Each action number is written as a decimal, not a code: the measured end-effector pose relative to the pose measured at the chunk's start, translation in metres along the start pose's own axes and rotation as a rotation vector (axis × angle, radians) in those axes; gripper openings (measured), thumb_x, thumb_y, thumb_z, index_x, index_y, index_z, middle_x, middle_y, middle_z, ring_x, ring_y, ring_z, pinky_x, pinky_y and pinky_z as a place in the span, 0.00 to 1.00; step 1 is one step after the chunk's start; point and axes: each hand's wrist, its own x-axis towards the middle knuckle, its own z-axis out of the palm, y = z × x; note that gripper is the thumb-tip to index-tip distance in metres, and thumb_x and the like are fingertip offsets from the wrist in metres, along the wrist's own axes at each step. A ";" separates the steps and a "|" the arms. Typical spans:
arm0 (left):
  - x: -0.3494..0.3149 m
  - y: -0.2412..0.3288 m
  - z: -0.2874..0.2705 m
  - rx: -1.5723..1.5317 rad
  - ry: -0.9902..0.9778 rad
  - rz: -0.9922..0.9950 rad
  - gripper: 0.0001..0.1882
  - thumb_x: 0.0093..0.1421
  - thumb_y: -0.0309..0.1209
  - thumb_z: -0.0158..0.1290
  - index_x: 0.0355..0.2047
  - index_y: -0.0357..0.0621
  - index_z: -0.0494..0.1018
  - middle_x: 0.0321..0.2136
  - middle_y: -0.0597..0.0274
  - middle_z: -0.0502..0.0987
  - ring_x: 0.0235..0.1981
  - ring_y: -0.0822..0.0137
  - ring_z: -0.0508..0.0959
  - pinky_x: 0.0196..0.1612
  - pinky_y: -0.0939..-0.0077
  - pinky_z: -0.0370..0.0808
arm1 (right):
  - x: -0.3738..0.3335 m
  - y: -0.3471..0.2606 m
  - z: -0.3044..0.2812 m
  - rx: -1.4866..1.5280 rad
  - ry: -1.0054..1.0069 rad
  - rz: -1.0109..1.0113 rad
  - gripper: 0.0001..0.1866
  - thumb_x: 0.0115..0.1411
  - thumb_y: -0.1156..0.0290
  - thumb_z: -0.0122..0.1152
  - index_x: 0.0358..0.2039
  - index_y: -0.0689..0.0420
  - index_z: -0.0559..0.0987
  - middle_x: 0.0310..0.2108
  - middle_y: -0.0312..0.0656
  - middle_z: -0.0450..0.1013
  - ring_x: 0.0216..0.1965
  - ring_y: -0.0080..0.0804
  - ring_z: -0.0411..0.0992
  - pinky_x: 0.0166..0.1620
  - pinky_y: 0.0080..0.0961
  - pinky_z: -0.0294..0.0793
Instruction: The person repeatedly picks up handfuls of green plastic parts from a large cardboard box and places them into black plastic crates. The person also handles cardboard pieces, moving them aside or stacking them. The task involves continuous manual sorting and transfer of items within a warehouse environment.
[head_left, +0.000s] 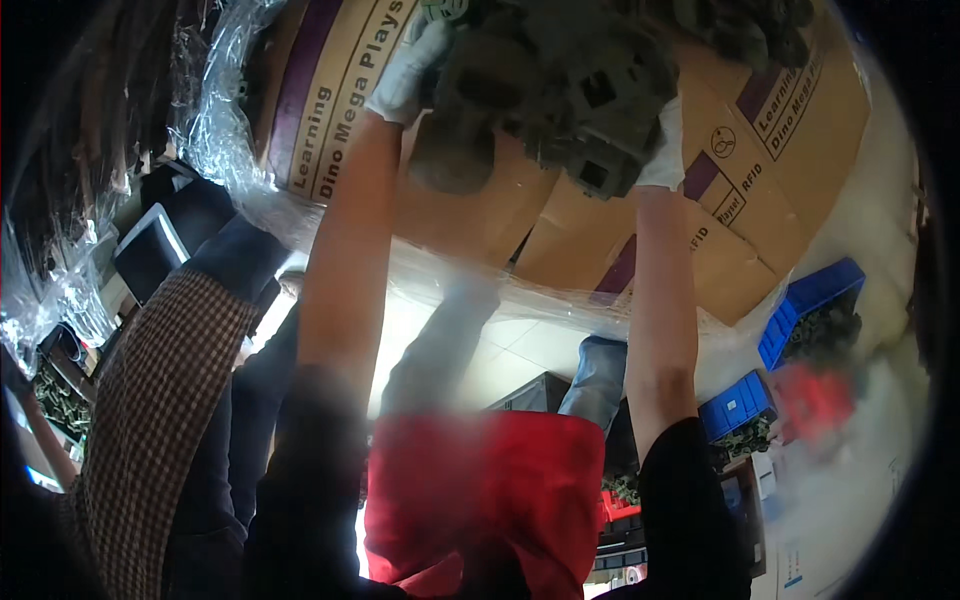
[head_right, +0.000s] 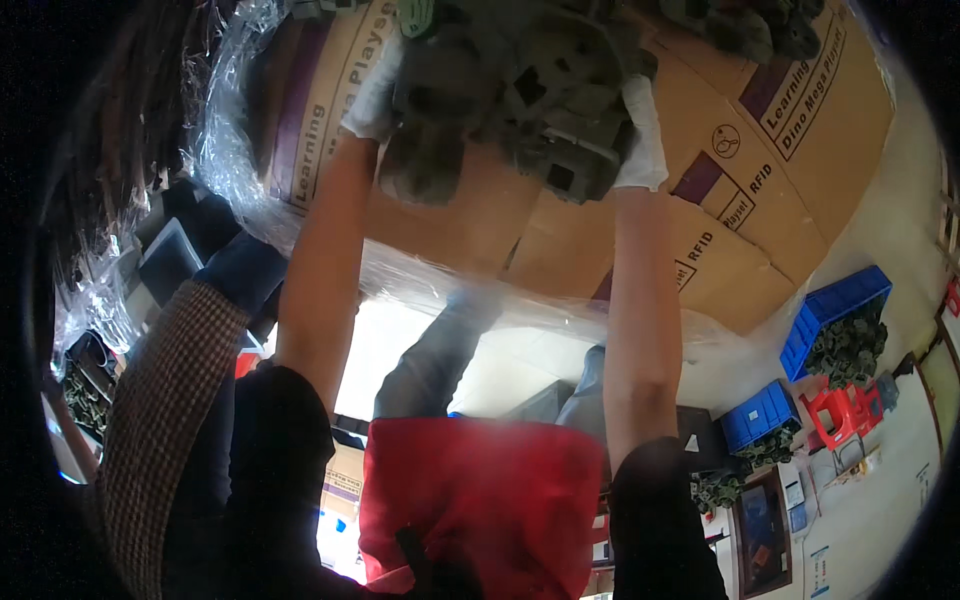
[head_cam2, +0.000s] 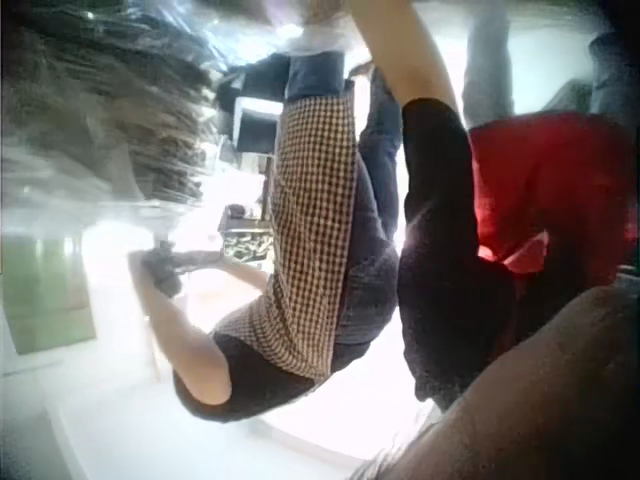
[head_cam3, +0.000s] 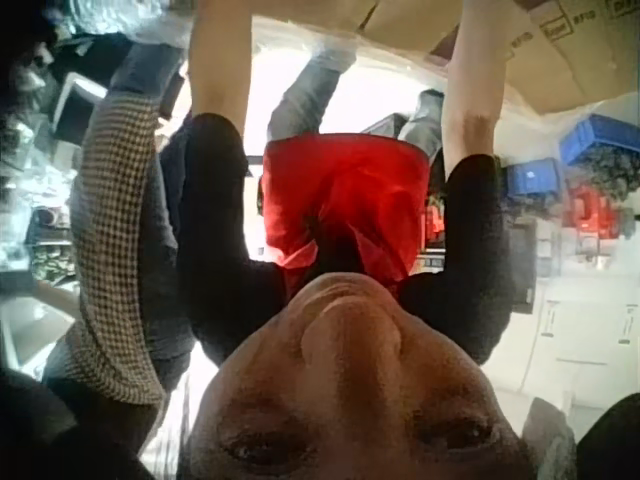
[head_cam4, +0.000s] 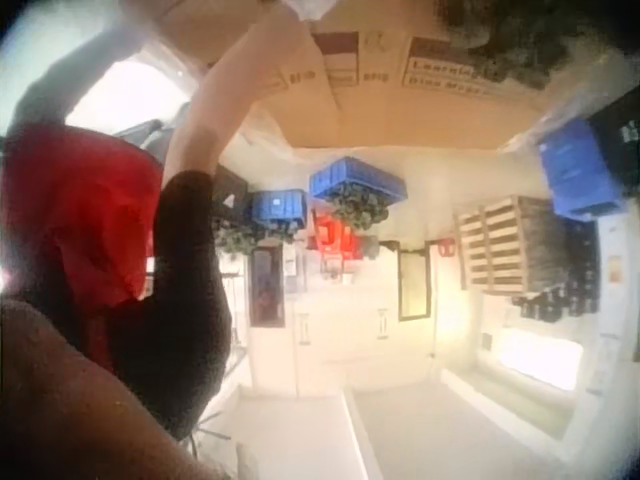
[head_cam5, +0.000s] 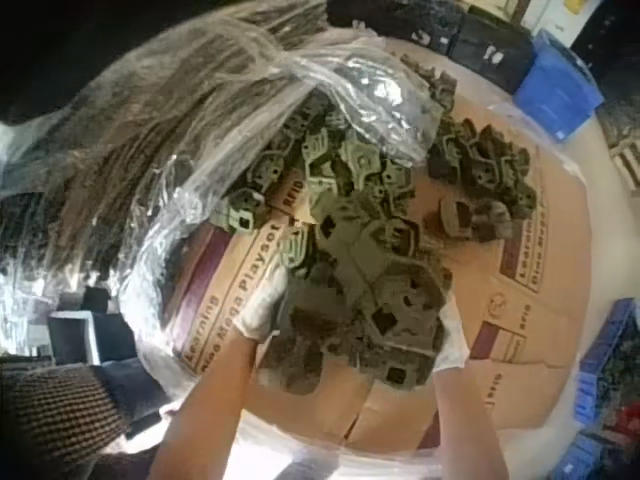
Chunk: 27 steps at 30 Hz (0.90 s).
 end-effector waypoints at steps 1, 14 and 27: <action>-0.003 -0.002 0.001 -0.025 -0.024 -0.004 0.34 0.53 0.33 0.58 0.57 0.43 0.56 0.48 0.60 0.67 0.49 0.67 0.68 0.50 0.72 0.68 | -0.002 0.005 0.006 0.005 0.048 -0.127 0.34 0.53 0.51 0.61 0.56 0.55 0.64 0.53 0.43 0.64 0.53 0.39 0.63 0.56 0.38 0.65; -0.091 0.000 0.043 0.037 0.131 0.043 0.31 0.56 0.27 0.50 0.60 0.46 0.52 0.51 0.55 0.67 0.48 0.63 0.68 0.50 0.70 0.67 | -0.071 -0.023 0.011 0.033 -0.203 0.004 0.24 0.58 0.63 0.56 0.53 0.58 0.66 0.51 0.45 0.66 0.49 0.39 0.67 0.49 0.39 0.70; -0.256 0.094 0.172 0.518 0.454 0.519 0.35 0.54 0.25 0.42 0.62 0.71 0.51 0.44 0.44 0.72 0.28 0.52 0.76 0.34 0.67 0.74 | -0.288 -0.121 0.101 -0.355 -0.366 -0.028 0.35 0.52 0.51 0.57 0.57 0.54 0.63 0.52 0.41 0.65 0.49 0.40 0.66 0.52 0.44 0.68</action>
